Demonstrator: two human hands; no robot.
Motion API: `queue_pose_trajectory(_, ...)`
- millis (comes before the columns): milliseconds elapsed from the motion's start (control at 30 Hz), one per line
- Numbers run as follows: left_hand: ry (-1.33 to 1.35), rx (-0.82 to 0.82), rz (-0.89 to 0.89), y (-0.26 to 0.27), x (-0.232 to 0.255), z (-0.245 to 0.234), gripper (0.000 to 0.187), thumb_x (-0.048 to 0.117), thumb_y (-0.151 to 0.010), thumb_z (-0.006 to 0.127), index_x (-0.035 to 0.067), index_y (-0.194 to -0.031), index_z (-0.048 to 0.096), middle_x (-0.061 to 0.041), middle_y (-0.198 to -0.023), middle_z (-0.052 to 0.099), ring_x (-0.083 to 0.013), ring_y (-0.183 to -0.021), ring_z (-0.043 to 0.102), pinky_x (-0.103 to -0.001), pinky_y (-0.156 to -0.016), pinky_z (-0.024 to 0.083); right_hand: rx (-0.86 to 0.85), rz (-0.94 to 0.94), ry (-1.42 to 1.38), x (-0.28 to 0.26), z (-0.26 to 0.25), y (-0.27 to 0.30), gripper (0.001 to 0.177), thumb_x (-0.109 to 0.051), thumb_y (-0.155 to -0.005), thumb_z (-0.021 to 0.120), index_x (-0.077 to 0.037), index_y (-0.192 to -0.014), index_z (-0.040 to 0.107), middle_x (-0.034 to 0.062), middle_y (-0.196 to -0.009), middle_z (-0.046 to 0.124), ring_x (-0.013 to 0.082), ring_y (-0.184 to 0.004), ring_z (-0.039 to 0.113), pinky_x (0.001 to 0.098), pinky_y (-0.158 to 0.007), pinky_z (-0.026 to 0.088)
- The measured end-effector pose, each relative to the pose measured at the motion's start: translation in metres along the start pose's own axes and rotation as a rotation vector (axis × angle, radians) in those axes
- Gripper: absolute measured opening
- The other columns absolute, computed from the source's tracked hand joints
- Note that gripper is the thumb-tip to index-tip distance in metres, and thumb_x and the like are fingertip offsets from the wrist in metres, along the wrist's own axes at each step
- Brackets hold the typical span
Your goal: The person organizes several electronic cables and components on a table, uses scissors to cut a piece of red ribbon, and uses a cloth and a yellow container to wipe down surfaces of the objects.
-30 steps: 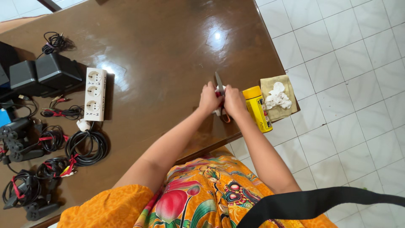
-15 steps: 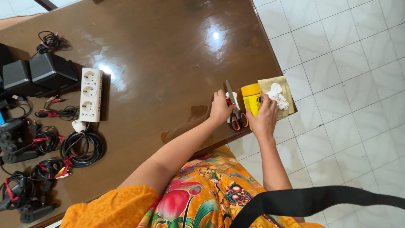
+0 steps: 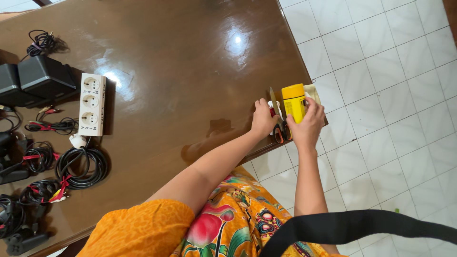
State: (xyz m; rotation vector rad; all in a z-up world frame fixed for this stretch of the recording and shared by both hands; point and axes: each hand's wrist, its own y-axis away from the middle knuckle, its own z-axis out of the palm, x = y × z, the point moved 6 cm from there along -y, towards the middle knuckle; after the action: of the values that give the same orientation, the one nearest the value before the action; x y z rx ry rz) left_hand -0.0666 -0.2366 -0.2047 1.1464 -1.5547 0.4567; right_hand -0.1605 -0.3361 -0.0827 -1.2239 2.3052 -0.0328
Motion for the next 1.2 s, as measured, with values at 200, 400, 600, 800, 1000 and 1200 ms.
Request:
queue_pose_trajectory(200, 0.053, -0.018, 0.058, 0.002, 0.006, 0.006, 0.058, 0.011, -0.078, 0.083, -0.002, -0.117, 0.042, -0.026, -0.126, 0.043, -0.0496, -0.099, 0.064, -0.051, -0.084, 0.056, -0.022, -0.094, -0.003, 0.009, 0.013, 0.0, 0.074, -0.014, -0.076, 0.086, -0.008, -0.14, 0.049, 0.0153, -0.125, 0.05, 0.0365, -0.119, 0.051, 0.0515, -0.104, 0.042)
queue_pose_trajectory(400, -0.164, -0.063, 0.094, 0.007, 0.011, 0.006, 0.065, 0.02, -0.076, 0.083, -0.003, -0.124, 0.045, -0.025, -0.13, 0.039, -0.0472, -0.112, 0.057, -0.05, -0.086, 0.056, -0.091, -0.093, -0.029, 0.008, 0.011, 0.003, 0.075, -0.015, -0.077, 0.086, -0.01, -0.142, 0.048, 0.0128, -0.128, 0.051, 0.035, -0.118, 0.051, 0.0506, -0.105, 0.042)
queue_pose_trajectory(600, -0.325, -0.138, 0.164, 0.013, 0.006, -0.005, 0.093, 0.029, -0.075, 0.082, -0.002, -0.148, 0.034, -0.024, -0.136, 0.043, -0.0451, -0.122, 0.051, -0.053, -0.097, 0.051, -0.11, -0.013, 0.105, 0.006, 0.021, 0.003, 0.085, -0.022, -0.074, 0.091, -0.014, -0.146, 0.045, 0.0119, -0.134, 0.051, 0.0377, -0.126, 0.048, 0.0566, -0.106, 0.038)
queue_pose_trajectory(800, -0.233, -0.195, 0.161, 0.027, -0.008, -0.032, 0.104, 0.034, -0.078, 0.082, 0.001, -0.158, 0.024, -0.029, -0.145, 0.041, -0.0482, -0.126, 0.051, -0.054, -0.103, 0.047, -0.159, 0.082, 0.15, -0.005, 0.027, 0.006, 0.101, -0.03, -0.071, 0.092, -0.016, -0.155, 0.038, 0.0168, -0.143, 0.042, 0.0414, -0.134, 0.041, 0.0617, -0.103, 0.035)
queue_pose_trajectory(1000, -0.113, -0.043, 0.285, 0.054, -0.056, -0.103, 0.09, 0.031, -0.085, 0.081, -0.002, -0.153, 0.032, -0.032, -0.142, 0.047, -0.0477, -0.131, 0.049, -0.05, -0.107, 0.045, 0.049, -0.131, 0.153, -0.066, 0.016, 0.012, 0.098, -0.038, -0.078, 0.092, -0.012, -0.156, 0.04, 0.0202, -0.149, 0.038, 0.0433, -0.138, 0.035, 0.0637, -0.108, 0.027)
queue_pose_trajectory(1200, 0.197, 0.081, 0.072, 0.128, -0.113, -0.23, 0.058, 0.028, -0.088, 0.074, 0.003, -0.138, 0.058, -0.014, -0.117, 0.073, -0.0248, -0.096, 0.071, -0.035, -0.085, 0.059, 0.006, -0.427, 0.013, -0.161, 0.052, 0.039, 0.086, -0.032, -0.085, 0.087, -0.012, -0.156, 0.043, 0.0167, -0.153, 0.04, 0.0399, -0.14, 0.038, 0.0595, -0.115, 0.029)
